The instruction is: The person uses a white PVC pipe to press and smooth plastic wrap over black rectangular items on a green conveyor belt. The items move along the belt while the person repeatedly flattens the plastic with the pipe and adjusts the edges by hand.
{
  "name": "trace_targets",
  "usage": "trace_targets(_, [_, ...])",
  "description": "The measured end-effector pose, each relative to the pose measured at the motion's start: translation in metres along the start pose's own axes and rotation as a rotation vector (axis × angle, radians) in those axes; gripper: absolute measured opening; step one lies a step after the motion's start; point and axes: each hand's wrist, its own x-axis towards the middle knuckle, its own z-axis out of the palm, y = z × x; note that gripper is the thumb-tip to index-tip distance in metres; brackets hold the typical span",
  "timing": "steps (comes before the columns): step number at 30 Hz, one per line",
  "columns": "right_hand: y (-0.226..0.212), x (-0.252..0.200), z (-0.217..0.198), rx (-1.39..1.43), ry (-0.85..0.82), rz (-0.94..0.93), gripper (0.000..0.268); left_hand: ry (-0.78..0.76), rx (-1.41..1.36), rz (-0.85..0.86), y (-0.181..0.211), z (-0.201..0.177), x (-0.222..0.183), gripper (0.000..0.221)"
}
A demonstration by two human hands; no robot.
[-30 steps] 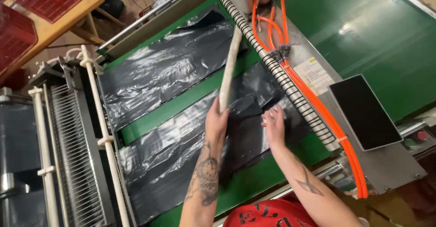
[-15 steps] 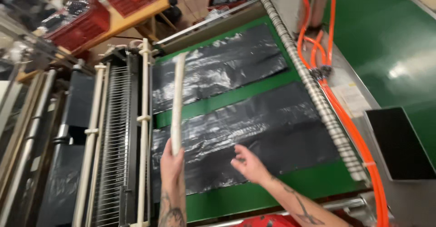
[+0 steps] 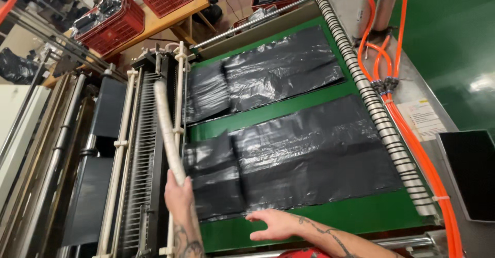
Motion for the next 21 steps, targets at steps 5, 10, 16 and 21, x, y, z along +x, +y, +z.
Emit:
trace_targets(5, [0.019, 0.031, 0.015, 0.322, 0.289, -0.144, 0.079, -0.216, -0.187, -0.022, 0.096, 0.089, 0.018, 0.064])
trace_targets(10, [0.13, 0.071, -0.028, 0.646, 0.935, -0.148, 0.08, -0.404, -0.282, 0.077, 0.209, 0.192, -0.029, 0.059])
trace_targets(16, [0.226, -0.009, -0.105, 0.483, 1.55, 0.268, 0.067, -0.683, -0.616, 0.215, 0.265, 0.273, -0.099, 0.074])
trace_targets(21, [0.239, -0.031, -0.105, 0.527, 1.671, 0.349, 0.067, -0.814, -0.892, -0.122, 0.236, 0.306, -0.068, 0.069])
